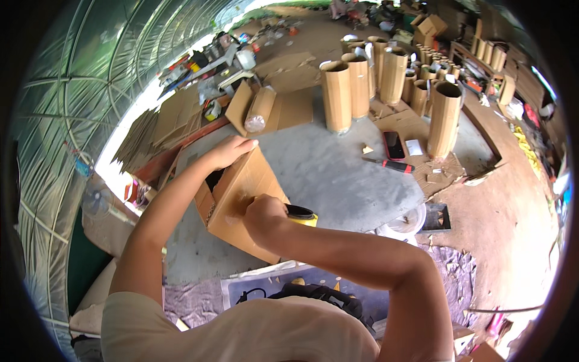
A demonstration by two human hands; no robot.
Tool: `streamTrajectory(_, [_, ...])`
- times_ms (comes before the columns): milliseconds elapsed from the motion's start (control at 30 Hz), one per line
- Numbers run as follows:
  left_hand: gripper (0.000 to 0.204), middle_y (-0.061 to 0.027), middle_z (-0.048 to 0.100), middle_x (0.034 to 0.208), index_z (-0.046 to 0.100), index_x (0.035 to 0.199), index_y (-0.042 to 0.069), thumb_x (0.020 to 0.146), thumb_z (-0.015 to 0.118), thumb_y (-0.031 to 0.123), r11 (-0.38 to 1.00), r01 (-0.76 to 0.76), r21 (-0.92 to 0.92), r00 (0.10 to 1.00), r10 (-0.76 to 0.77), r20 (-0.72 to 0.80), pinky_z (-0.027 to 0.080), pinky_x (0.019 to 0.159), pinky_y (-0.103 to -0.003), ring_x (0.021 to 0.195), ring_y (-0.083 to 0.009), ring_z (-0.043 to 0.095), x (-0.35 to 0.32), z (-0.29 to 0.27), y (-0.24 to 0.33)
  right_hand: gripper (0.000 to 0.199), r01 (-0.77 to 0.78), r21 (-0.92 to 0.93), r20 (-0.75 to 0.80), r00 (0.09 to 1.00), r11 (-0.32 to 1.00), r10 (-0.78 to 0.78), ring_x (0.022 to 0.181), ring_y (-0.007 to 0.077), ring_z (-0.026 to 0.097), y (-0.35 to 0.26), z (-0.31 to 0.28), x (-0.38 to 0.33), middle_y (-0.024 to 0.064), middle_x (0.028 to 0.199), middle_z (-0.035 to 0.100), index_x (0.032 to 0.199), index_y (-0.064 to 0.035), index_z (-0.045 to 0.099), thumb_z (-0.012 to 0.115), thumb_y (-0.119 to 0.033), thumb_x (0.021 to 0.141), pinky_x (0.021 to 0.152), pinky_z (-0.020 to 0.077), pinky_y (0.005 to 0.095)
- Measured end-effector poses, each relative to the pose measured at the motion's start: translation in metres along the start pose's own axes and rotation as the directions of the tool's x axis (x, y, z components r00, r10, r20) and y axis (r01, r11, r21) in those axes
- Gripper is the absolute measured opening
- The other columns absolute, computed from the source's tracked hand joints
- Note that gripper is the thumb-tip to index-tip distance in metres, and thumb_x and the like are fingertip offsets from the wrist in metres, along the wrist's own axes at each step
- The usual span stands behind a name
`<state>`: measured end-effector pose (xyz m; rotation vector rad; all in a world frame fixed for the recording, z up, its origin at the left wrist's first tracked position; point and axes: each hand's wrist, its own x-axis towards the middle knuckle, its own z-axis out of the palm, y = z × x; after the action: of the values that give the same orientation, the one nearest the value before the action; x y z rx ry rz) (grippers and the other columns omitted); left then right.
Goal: The person cuts a large sheet of cardboard with a utility knife, folds it into a box shape, and secures the edges with a tape dispenser. The finished box is placed on the table among other cardboard items.
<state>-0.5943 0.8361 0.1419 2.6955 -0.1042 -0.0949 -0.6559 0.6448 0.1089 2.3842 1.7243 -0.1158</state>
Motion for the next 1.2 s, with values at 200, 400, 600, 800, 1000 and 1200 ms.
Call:
streamTrajectory(200, [0.051,-0.026,0.06,0.094,0.056,0.092,-0.008,0.093,0.033,0.037,0.929,0.322,0.18,0.944,-0.302,-0.132,0.042,0.083,-0.041,0.093,-0.0343,0.059,-0.011,-0.011,-0.047,0.048,-0.391,0.466,-0.024,0.891,0.794,0.453,0.07,0.0285,0.063,0.063,-0.009,-0.1,0.0089,0.075,0.063,0.112,-0.0289,0.06,0.062,-0.024,0.064,0.063,0.0489,0.0378])
streamTrajectory(400, [0.051,-0.0218,0.061,0.089,0.057,0.088,-0.003,0.09,0.039,0.045,0.923,0.354,0.154,0.88,-0.273,-0.388,0.047,0.076,-0.039,0.091,-0.0327,0.059,-0.074,-0.035,-0.096,0.062,0.036,0.784,-0.561,0.47,0.62,0.681,0.063,0.0271,0.057,-0.003,-0.03,-0.112,0.0143,0.069,0.055,0.122,-0.0128,0.055,0.069,-0.008,0.061,0.06,0.047,0.0341])
streamTrajectory(600, [0.061,-0.0088,0.064,0.075,0.061,0.088,-0.001,0.08,0.053,0.058,0.401,0.111,-0.909,0.966,0.17,0.194,0.053,0.054,-0.027,0.061,-0.017,0.064,-0.104,-0.069,0.001,0.068,-0.088,0.707,-0.647,0.321,0.702,0.692,0.056,0.0231,0.048,-0.088,-0.058,-0.056,0.0142,0.071,0.052,0.125,-0.0114,0.052,0.072,-0.004,0.061,0.054,0.0445,0.0291])
streamTrajectory(800, [0.036,-0.0081,0.065,0.081,0.061,0.094,-0.001,0.084,0.061,0.034,0.353,0.18,-0.918,0.883,0.354,0.309,0.055,0.059,-0.026,0.067,-0.0144,0.065,-0.107,-0.078,-0.016,0.065,-0.19,0.644,-0.706,0.225,0.741,0.671,0.058,0.0222,0.049,-0.129,-0.066,-0.02,0.0144,0.074,0.052,0.122,-0.0006,0.051,0.069,-0.001,0.06,0.055,0.0421,0.0284])
streamTrajectory(1000, [0.039,-0.0102,0.063,0.097,0.055,0.108,-0.004,0.085,0.061,0.026,0.22,0.393,-0.893,0.716,0.536,0.447,0.056,0.073,-0.031,0.082,-0.0163,0.065,-0.11,-0.069,-0.032,0.066,-0.3,0.596,-0.743,0.144,0.745,0.653,0.06,0.0226,0.052,-0.149,-0.066,-0.002,0.0149,0.078,0.053,0.121,-0.0028,0.053,0.07,-0.001,0.057,0.054,0.0436,0.0277])
streamTrajectory(1200, [0.035,-0.0104,0.064,0.093,0.056,0.107,-0.004,0.083,0.061,0.022,0.3,0.363,-0.882,0.62,0.63,0.468,0.057,0.067,-0.032,0.081,-0.0175,0.065,-0.104,-0.063,-0.049,0.07,-0.31,0.524,-0.798,0.146,0.793,0.584,0.062,0.0242,0.055,-0.161,-0.061,0.003,0.0169,0.082,0.055,0.118,-0.0057,0.056,0.07,-0.002,0.05,0.055,0.0451,0.0279])
